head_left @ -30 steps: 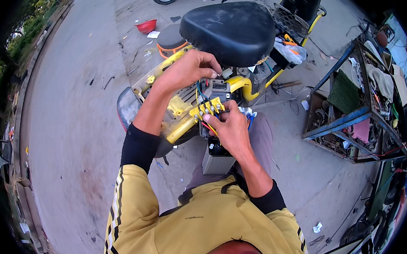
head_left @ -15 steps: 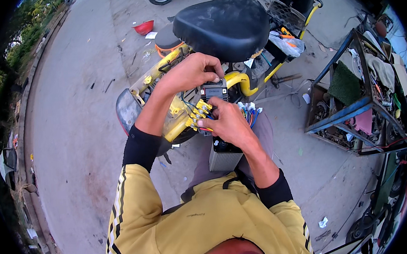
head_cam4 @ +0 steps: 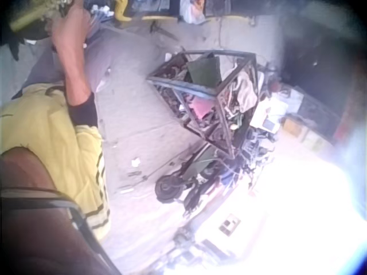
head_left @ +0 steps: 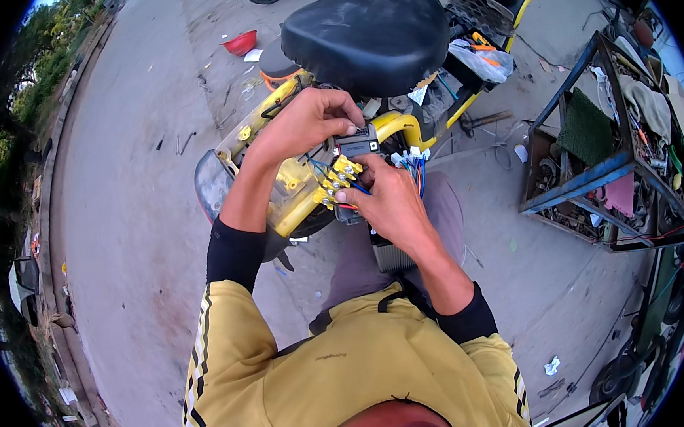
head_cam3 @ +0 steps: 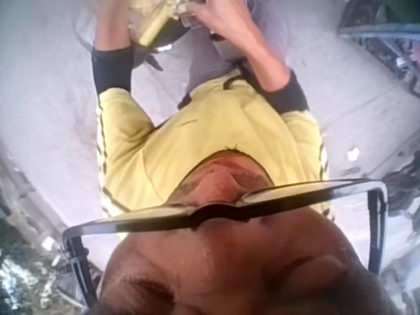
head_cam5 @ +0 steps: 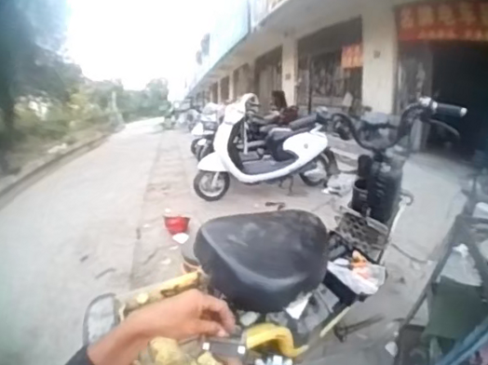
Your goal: The person works on the exposed wiring of a yellow motorcycle, using a screwdriver to tighten terminals on a fuse box and adjusting the wire harness. The person repeatedly secures connections and organizes the wires under the seat area.
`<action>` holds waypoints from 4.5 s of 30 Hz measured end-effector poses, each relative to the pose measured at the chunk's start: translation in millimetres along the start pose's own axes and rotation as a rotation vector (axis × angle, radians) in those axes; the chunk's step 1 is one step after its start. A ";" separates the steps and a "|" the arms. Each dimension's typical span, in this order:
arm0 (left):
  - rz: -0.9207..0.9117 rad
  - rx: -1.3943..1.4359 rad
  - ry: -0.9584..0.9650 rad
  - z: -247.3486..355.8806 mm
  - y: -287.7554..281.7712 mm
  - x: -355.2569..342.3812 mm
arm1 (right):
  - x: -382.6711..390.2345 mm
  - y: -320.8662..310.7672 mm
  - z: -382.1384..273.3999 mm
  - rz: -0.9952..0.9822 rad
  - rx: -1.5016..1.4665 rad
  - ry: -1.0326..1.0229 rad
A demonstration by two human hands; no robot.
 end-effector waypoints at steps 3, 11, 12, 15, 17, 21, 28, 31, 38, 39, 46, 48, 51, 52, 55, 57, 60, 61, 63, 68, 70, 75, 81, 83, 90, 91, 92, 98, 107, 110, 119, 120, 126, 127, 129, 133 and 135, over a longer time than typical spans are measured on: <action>0.025 -0.013 -0.050 6.6 14.1 -3.3 | 2.8 -17.8 18.8 0.056 -0.073 0.051; -0.049 -0.192 0.044 19.7 28.1 -10.3 | 0.4 -31.4 64.2 0.066 -0.371 0.150; -0.037 -0.179 0.047 20.3 30.3 -11.8 | 1.1 -32.5 69.2 0.069 -0.413 0.163; 0.012 -0.125 0.005 26.3 34.6 -17.3 | 5.0 -43.9 77.0 0.137 -0.460 0.221; 0.031 -0.096 -0.009 31.7 35.0 -22.7 | 8.1 -53.1 78.9 0.144 -0.474 0.238; 0.065 -0.122 0.024 24.0 37.1 -22.3 | 13.8 -56.5 91.7 0.154 -0.578 0.277; 0.251 -0.235 0.129 17.5 8.2 9.6 | 23.4 -39.6 70.8 0.109 -0.428 0.194; 0.338 0.057 0.001 -28.4 -14.6 20.4 | 23.0 -23.9 56.1 0.062 -0.300 0.155; 0.321 0.156 -0.025 -42.9 -19.5 7.6 | 17.1 -19.6 37.5 0.063 -0.132 0.059; 0.320 0.140 -0.036 -42.7 -18.8 6.4 | 16.6 -16.4 34.1 0.070 -0.147 -0.002; 0.323 0.171 -0.059 -37.4 -17.0 11.9 | 18.8 3.8 33.2 0.082 -0.340 0.011; 0.353 0.202 -0.091 -39.2 -20.4 18.6 | 19.0 12.4 34.8 0.091 -0.310 0.048; 0.405 0.161 -0.212 -41.6 -28.6 38.6 | 18.4 16.8 38.2 0.121 -0.317 0.033; 0.420 0.153 -0.291 -46.3 -29.6 50.1 | 17.9 16.5 38.5 0.121 -0.335 0.046; 0.315 0.151 -0.379 -48.8 -9.1 78.8 | 14.2 17.2 37.9 0.120 -0.320 0.049; 0.354 0.212 -0.391 -56.2 -7.9 82.0 | 13.7 18.0 38.5 0.078 -0.367 0.134; 0.374 0.344 -0.397 -58.3 -6.9 77.7 | 14.1 20.4 28.6 0.051 -0.401 0.171; 0.333 0.344 -0.398 -61.0 -8.6 71.9 | 13.4 20.0 28.8 0.054 -0.375 0.150; 0.326 0.339 -0.419 -61.8 -7.1 72.5 | 12.9 23.1 32.1 0.049 -0.344 0.094; 0.290 0.434 -0.470 -65.0 -3.3 78.4 | 21.2 24.5 26.8 -0.019 -0.179 0.044; 0.285 0.451 -0.460 -67.2 -1.4 78.1 | 27.1 21.4 17.1 -0.025 -0.092 -0.027; 0.317 0.450 -0.460 -71.5 3.5 83.0 | 42.7 14.0 -7.8 -0.035 0.237 -0.209; 0.341 0.481 -0.432 -74.4 3.0 80.5 | 55.0 1.8 -1.0 0.104 0.523 -0.282; 0.357 0.485 -0.428 -70.3 0.7 77.8 | 52.3 -0.9 -1.6 0.128 0.539 -0.318; 0.434 0.474 -0.435 -74.3 3.2 78.1 | 50.5 12.3 -7.8 0.035 0.391 -0.321; 0.440 0.447 -0.431 -72.1 1.0 79.2 | 47.3 10.3 -7.2 0.035 0.347 -0.287; 0.447 0.419 -0.428 -69.6 -0.7 79.7 | 44.8 7.7 -5.0 0.033 0.333 -0.257; 0.507 -0.029 -0.322 -60.4 -19.9 83.8 | 37.8 -10.2 -4.8 0.060 0.304 -0.194; 0.333 -0.387 -0.016 -6.3 -24.0 48.7 | 18.6 -14.7 -1.5 0.110 0.188 -0.208; 0.255 -0.543 0.021 0.5 -18.0 37.0 | 21.1 -17.0 3.3 0.132 0.168 -0.208; 0.213 -0.831 0.073 9.7 -15.7 27.4 | 24.6 -19.6 9.2 0.141 0.108 -0.209; 0.222 -0.802 0.079 9.7 -17.0 27.4 | 24.1 -19.1 8.3 0.137 0.115 -0.215; 0.235 -0.574 0.026 10.8 -19.8 23.9 | 24.5 -17.7 1.9 0.084 0.111 -0.233; 0.242 -0.519 0.016 10.4 -18.5 23.3 | 26.5 -18.0 -0.2 0.070 0.116 -0.241; 0.234 -0.387 0.000 3.9 -16.8 23.2 | 28.4 -17.3 -3.1 0.051 0.119 -0.264; 0.184 -0.132 0.070 -4.8 -12.5 25.4 | 28.0 -14.0 -4.3 0.049 0.099 -0.317; 0.165 -0.101 0.108 -1.9 -8.9 26.2 | 24.9 -11.8 1.4 0.049 0.065 -0.280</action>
Point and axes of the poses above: each hand's wrist, its own x-axis away from the middle knuckle, its own y-axis out of the palm, z = x × y, the point moved 8 cm from there along -x, towards the middle knuckle, and after that the axes turned 8 degrees about -x, right-handed, at the moved point
